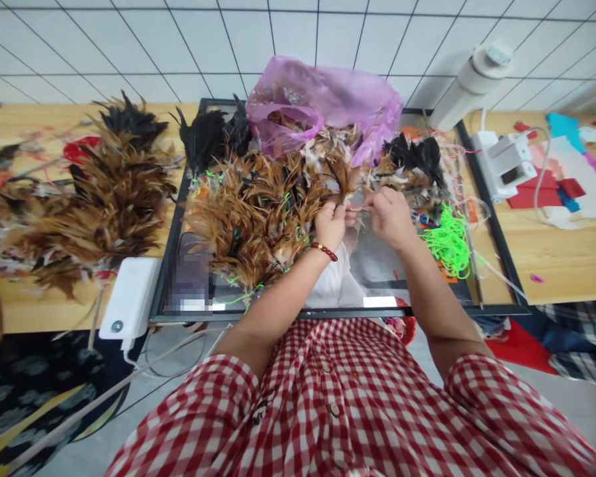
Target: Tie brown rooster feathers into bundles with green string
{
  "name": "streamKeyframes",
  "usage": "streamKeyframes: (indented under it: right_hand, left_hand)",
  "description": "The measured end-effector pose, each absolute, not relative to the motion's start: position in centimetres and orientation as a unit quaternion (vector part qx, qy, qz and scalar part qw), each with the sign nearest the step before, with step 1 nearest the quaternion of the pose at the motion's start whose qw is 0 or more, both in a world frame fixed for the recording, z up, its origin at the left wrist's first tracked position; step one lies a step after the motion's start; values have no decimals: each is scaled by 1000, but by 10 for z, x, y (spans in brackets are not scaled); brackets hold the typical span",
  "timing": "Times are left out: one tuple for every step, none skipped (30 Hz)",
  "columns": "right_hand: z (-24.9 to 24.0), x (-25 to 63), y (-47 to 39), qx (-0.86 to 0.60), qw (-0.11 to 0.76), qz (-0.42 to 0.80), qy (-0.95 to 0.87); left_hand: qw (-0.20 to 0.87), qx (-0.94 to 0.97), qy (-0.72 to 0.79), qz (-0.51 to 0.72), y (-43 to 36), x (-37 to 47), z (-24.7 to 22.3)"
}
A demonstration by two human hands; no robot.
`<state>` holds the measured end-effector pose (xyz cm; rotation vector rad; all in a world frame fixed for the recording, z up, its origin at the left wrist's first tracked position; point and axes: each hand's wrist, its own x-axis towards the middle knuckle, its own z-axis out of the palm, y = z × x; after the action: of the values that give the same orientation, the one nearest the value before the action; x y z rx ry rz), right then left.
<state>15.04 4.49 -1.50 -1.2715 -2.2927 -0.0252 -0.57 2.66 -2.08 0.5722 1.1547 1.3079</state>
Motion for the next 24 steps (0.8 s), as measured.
streamKeyframes:
  right_hand:
    - [-16,149,44,-471,236,-24,-850]
    - [-17,148,42,-472,221,-36,-853]
    - [-17,147,42,-473,211,-48,-854]
    - [-18,146,41,-475,206,-57,-854]
    - [-18,145,41,-477,204,-66,-852]
    - [-19,144,41,-480,203,-74,-850]
    - [-19,144,41,-484,204,-81,-847]
    - [-20,144,42,-488,205,-86,-844]
    - [-21,143,42,-491,207,-89,-842]
    - [-21,143,43,-493,210,-87,-840]
    - [-21,143,43,-492,212,-81,-840]
    - [-22,142,43,-492,216,-72,-840]
    - [-22,142,43,-495,222,-62,-838]
    - [-21,142,43,-504,231,-51,-831]
    - [-21,142,43,-518,241,-40,-820]
    - [-21,141,44,-535,248,-28,-807]
    - [-20,141,44,-552,249,-14,-796]
    - [-20,140,44,-565,242,2,-788]
    - [-19,138,44,-572,228,21,-787]
    - [-18,136,44,-574,210,39,-790]
    - [-17,133,43,-575,191,54,-794]
    - [-16,129,43,-577,172,66,-796]
    - [-14,125,42,-579,155,78,-797]
    - [-13,120,41,-583,136,88,-796]
  left_hand:
    - [607,258,509,553,26,-5,-20]
    - [607,268,517,540,26,-5,-18]
    - [607,277,524,529,25,-5,-17]
    - [605,284,531,521,25,-4,-16]
    - [603,290,537,515,24,-4,-15]
    - [601,295,541,509,24,-4,-14]
    - [601,299,546,502,23,-4,-14]
    - [602,301,548,497,23,-4,-15]
    - [604,304,548,493,23,-3,-16]
    - [606,307,546,491,23,-3,-17]
    - [606,314,542,490,23,-4,-19]
    - [606,321,539,489,23,-4,-20]
    - [607,327,535,488,23,-4,-21]
    - [608,329,532,490,23,-5,-21]
    - [609,322,528,496,23,-6,-21]
    - [610,306,524,510,24,-8,-20]
    - [606,281,519,533,25,-9,-19]
    - [597,253,515,561,26,-11,-18]
    - [584,227,510,589,27,-12,-16]
    - [571,205,506,613,28,-13,-15]
    - [561,189,503,630,29,-14,-15]
    - [555,179,500,640,30,-15,-15]
    - [553,173,497,646,31,-15,-15]
    - [554,169,495,648,32,-15,-16]
